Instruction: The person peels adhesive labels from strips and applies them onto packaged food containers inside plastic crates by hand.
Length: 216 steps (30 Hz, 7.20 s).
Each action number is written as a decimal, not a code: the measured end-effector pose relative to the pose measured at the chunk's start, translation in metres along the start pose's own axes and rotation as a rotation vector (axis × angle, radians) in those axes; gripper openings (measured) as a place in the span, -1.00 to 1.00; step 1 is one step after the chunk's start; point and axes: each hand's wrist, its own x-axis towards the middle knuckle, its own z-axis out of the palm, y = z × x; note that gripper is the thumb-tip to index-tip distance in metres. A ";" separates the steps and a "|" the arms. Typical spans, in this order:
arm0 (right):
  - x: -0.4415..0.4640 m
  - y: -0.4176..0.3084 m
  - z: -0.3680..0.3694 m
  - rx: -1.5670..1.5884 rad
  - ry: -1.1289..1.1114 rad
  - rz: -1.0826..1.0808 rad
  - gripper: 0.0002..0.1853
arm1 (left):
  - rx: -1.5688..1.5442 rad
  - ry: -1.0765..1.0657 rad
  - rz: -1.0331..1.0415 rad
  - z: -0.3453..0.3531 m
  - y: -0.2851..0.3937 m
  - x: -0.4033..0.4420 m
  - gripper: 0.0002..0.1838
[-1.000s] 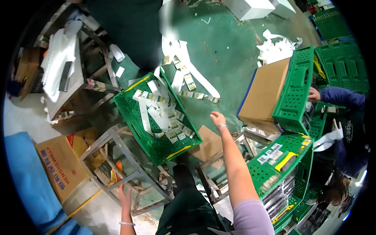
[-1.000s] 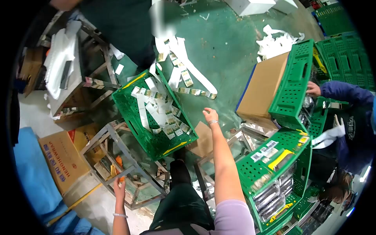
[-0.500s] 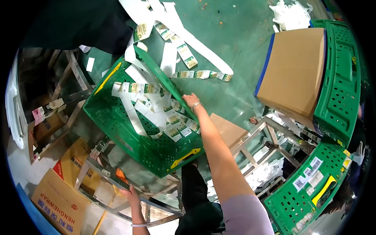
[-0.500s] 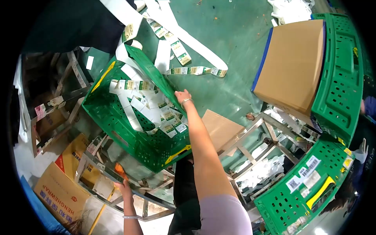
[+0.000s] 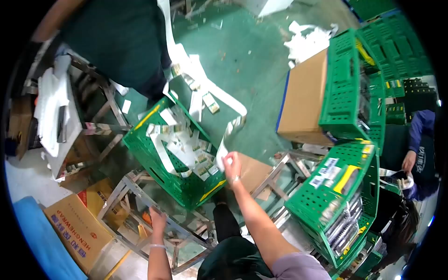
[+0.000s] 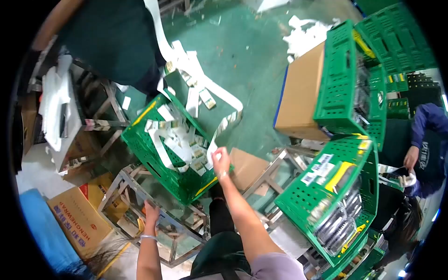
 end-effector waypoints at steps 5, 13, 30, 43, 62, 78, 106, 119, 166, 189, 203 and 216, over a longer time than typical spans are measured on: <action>-0.157 -0.135 -0.072 0.186 -0.528 -0.046 -0.87 | 0.076 -0.020 0.799 -0.060 0.152 -0.162 -0.11; -0.408 -0.303 -0.247 0.571 -0.840 0.389 -0.81 | -0.148 -0.231 1.510 -0.141 0.134 -0.377 -0.57; -0.780 -0.410 -0.648 0.366 0.786 -1.015 -0.40 | 0.632 -1.430 1.505 -0.084 0.103 -0.480 -0.69; -0.954 -0.277 -0.609 -0.536 0.924 0.046 -0.31 | 0.523 -1.288 1.914 0.069 0.028 -0.636 -0.71; -1.109 -0.188 -0.624 -0.165 0.821 0.169 -0.67 | 0.458 -1.353 2.226 0.053 -0.022 -0.806 -0.02; -1.113 -0.323 -0.717 0.150 1.398 -0.858 -0.71 | 0.880 -1.273 1.242 0.134 -0.105 -0.495 -0.71; -0.801 -0.092 -0.842 0.477 0.239 -0.325 -0.39 | 0.037 -0.596 2.080 0.167 0.204 -0.938 -0.75; -0.669 -0.038 -1.042 0.460 -0.163 -0.140 -0.27 | 0.215 -1.545 1.998 0.400 0.367 -0.989 -0.19; -0.592 0.046 -1.192 -0.240 0.758 -0.416 -0.74 | 0.501 -1.376 1.497 0.602 0.473 -1.088 -0.66; -0.568 0.121 -1.272 -0.566 1.015 0.080 -0.52 | 0.159 -1.294 1.387 0.602 0.473 -1.029 -0.91; -0.650 0.079 -1.231 -0.101 1.230 0.345 -0.85 | 0.618 -1.653 1.450 0.623 0.465 -1.084 -0.72; -0.648 0.084 -1.174 -0.161 0.966 0.149 -0.71 | 0.640 -1.877 0.913 0.605 0.474 -1.079 -0.70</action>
